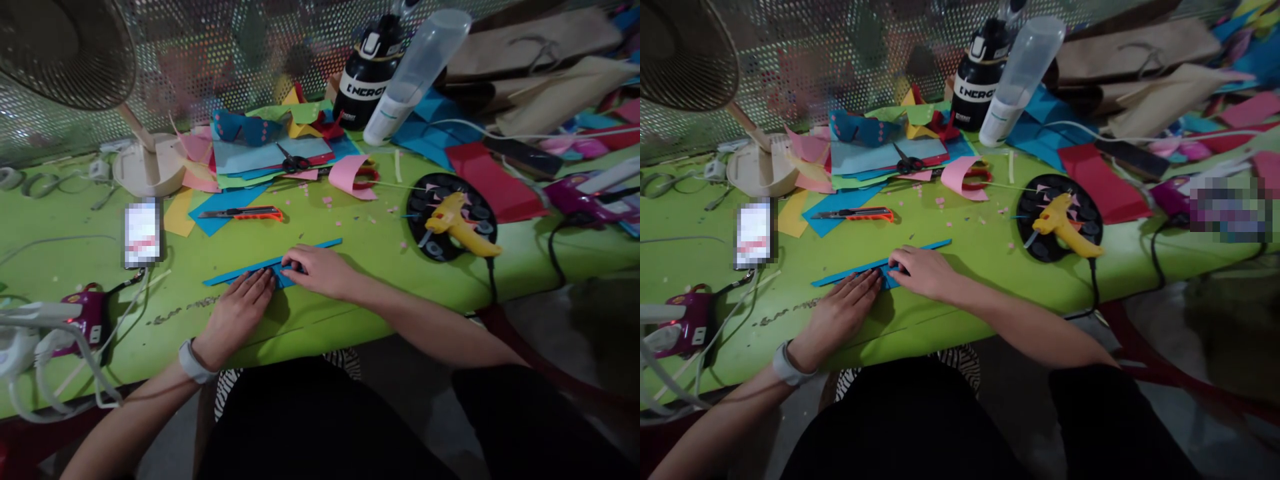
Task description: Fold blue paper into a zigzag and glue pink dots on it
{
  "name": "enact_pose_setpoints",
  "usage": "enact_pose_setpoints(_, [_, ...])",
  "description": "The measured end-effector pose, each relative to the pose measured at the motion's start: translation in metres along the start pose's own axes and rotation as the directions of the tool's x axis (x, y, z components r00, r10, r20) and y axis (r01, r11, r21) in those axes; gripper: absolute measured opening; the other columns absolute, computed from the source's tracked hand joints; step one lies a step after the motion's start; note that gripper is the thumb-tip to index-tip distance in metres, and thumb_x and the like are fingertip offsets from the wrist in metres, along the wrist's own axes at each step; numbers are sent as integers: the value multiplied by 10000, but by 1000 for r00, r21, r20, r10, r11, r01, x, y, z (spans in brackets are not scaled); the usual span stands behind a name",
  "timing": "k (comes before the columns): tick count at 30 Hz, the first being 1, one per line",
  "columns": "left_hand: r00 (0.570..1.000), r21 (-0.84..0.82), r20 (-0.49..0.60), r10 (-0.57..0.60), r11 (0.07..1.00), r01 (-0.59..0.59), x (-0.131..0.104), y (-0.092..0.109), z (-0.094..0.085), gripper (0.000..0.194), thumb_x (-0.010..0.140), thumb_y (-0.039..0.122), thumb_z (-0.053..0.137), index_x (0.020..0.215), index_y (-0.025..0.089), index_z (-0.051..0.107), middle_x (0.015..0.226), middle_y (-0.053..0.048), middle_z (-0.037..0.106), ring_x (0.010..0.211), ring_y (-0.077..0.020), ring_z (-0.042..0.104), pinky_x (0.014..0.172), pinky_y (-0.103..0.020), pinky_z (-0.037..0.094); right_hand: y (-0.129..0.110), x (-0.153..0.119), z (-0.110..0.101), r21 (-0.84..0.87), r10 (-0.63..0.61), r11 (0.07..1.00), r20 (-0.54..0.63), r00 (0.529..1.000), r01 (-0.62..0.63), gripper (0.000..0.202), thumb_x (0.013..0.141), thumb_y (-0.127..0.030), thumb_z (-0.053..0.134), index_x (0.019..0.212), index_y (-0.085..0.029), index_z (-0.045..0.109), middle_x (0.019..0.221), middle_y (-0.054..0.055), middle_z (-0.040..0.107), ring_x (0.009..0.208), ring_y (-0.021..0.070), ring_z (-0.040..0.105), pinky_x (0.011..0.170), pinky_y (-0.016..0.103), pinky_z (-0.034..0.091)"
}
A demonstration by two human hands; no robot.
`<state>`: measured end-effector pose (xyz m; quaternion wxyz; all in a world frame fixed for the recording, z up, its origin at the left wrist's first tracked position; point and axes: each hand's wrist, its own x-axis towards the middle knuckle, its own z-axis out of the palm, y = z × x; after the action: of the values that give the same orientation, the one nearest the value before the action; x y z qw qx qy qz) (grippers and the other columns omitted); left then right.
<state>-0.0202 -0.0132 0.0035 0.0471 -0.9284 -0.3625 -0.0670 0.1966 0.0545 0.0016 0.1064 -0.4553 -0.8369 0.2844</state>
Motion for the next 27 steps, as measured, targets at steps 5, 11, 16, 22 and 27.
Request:
enact_pose_setpoints(5, [995,8,-8,-98,995,98,1,2,4,419,928,97,416,1332,144,512,1318,-150,591,1201,-269,578,992,-432,493,1,0,1,-11,-16,1000,-6,1000,15,176,908,-315,545,1031,-215,622,958,49,667,851,188,613,708,296,430])
enact_pose_setpoints(11, [998,1,-7,-55,998,55,1,1,-1,456,922,104,441,1374,155,473,1216,-134,653,1109,-259,621,940,-433,508,0,-1,0,-18,-26,1000,-3,1000,26,182,914,-320,544,1038,-208,617,974,51,669,862,190,614,722,303,429])
enact_pose_setpoints(16, [999,16,-33,-1,1000,2,-4,-1,-1,422,934,85,408,1341,126,508,1304,-133,620,1176,-246,599,978,-420,496,-2,-2,-2,-14,-18,1000,11,1000,18,192,911,-320,548,1042,-200,619,962,53,672,843,188,610,706,302,421])
enact_pose_setpoints(22, [1000,30,-25,-14,999,14,-6,4,6,391,967,159,407,1336,98,520,1365,-137,572,1280,-241,527,1092,-424,406,-1,-2,-1,-19,-10,1000,13,1000,11,198,909,-326,547,1047,-203,618,954,51,671,839,187,604,702,300,412])
enact_pose_setpoints(27, [995,-3,62,-81,997,81,-10,9,9,636,985,506,347,1489,120,312,1490,-133,425,1392,-249,383,1151,-448,318,-1,-2,-4,-21,-3,1000,38,999,4,216,906,-330,544,1063,-199,617,942,54,666,826,188,599,689,301,403])
